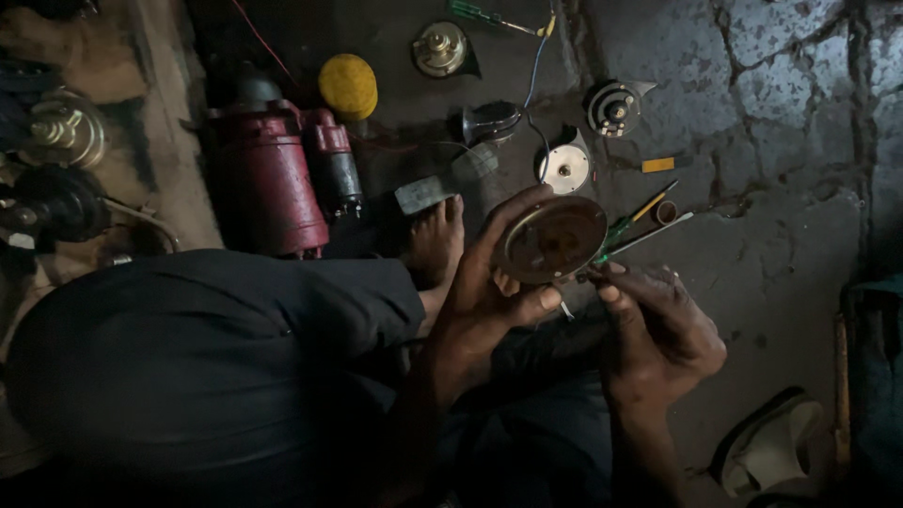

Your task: The person sits on the floor and uses a screwdriver to adjust a small circular electrical component. They manipulate the internal parts of the device, turning it over and using the tool to tighten or loosen screws.

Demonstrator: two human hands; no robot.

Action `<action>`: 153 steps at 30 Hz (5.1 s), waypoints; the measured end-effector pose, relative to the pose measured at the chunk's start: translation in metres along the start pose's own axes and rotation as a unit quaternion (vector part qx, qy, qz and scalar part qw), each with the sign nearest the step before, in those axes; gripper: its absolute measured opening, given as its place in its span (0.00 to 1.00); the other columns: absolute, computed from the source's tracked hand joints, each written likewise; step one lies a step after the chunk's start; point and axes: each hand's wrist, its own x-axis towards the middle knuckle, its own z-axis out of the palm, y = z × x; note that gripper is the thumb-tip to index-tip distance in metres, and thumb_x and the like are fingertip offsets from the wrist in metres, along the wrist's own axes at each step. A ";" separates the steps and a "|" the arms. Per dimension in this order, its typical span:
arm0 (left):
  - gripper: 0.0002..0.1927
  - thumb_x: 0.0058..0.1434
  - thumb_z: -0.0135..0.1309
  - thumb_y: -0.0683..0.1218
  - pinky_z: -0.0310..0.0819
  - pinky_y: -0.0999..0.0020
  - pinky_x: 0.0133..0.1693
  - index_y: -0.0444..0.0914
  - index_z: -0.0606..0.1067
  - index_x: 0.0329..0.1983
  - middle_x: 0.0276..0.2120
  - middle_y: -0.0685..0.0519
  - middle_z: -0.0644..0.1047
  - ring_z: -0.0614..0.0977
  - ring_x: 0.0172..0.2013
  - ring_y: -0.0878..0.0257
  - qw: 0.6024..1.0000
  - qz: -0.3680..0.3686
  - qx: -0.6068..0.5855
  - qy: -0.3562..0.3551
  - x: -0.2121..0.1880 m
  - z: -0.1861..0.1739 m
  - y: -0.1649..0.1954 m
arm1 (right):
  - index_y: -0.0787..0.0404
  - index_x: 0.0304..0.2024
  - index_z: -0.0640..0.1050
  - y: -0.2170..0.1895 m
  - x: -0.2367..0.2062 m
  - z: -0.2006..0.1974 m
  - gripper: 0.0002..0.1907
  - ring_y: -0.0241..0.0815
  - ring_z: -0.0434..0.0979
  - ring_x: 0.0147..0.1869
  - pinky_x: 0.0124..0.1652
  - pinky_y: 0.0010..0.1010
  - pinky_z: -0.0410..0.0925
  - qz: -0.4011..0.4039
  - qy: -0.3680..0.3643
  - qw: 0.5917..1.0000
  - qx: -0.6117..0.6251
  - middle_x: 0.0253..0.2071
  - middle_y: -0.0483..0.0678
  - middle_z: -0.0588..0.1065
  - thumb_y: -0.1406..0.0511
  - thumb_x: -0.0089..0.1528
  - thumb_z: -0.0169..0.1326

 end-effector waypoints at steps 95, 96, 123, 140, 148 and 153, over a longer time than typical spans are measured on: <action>0.57 0.61 0.63 0.42 0.73 0.62 0.54 0.43 0.36 0.82 0.62 0.48 0.67 0.73 0.61 0.57 0.957 -0.218 -0.070 -0.179 0.018 -0.059 0.001 | 0.65 0.45 0.81 0.072 0.052 0.042 0.07 0.37 0.84 0.40 0.40 0.26 0.75 0.072 -0.258 0.963 0.035 0.38 0.48 0.82 0.74 0.64 0.58; 0.57 0.62 0.62 0.41 0.75 0.61 0.50 0.44 0.36 0.83 0.57 0.43 0.72 0.77 0.56 0.54 0.955 -0.234 -0.042 -0.179 0.019 -0.059 0.001 | 0.65 0.45 0.81 0.076 0.049 0.042 0.08 0.37 0.83 0.40 0.40 0.26 0.75 0.097 -0.249 0.963 0.034 0.38 0.48 0.82 0.74 0.64 0.58; 0.17 0.60 0.64 0.43 0.79 0.67 0.41 0.37 0.77 0.52 0.37 0.46 0.85 0.87 0.39 0.60 0.852 0.008 0.513 0.106 0.034 -0.049 -0.018 | 0.67 0.41 0.76 0.204 -0.002 0.088 0.07 0.38 0.73 0.33 0.33 0.26 0.67 0.379 0.134 0.858 0.319 0.33 0.49 0.75 0.78 0.64 0.47; 0.12 0.59 0.61 0.41 0.79 0.60 0.43 0.34 0.80 0.46 0.40 0.44 0.82 0.85 0.40 0.50 0.799 -0.034 0.597 0.064 0.026 -0.038 -0.006 | 0.66 0.41 0.75 0.186 0.004 0.098 0.05 0.36 0.71 0.29 0.29 0.25 0.66 0.405 0.156 0.825 0.363 0.31 0.48 0.74 0.75 0.67 0.48; 0.12 0.64 0.57 0.39 0.76 0.64 0.54 0.33 0.79 0.51 0.44 0.46 0.84 0.85 0.49 0.58 0.885 0.044 0.457 0.075 0.026 -0.047 -0.010 | 0.63 0.42 0.74 0.178 0.013 0.098 0.04 0.37 0.72 0.28 0.26 0.31 0.68 0.415 0.171 0.820 0.354 0.31 0.47 0.74 0.73 0.67 0.49; 0.12 0.65 0.56 0.39 0.80 0.71 0.46 0.34 0.80 0.51 0.43 0.49 0.84 0.85 0.44 0.64 0.934 -0.045 0.336 0.117 0.028 -0.048 -0.025 | 0.64 0.43 0.75 0.181 0.012 0.100 0.05 0.36 0.72 0.30 0.29 0.28 0.69 0.395 0.186 0.812 0.388 0.32 0.48 0.75 0.74 0.68 0.49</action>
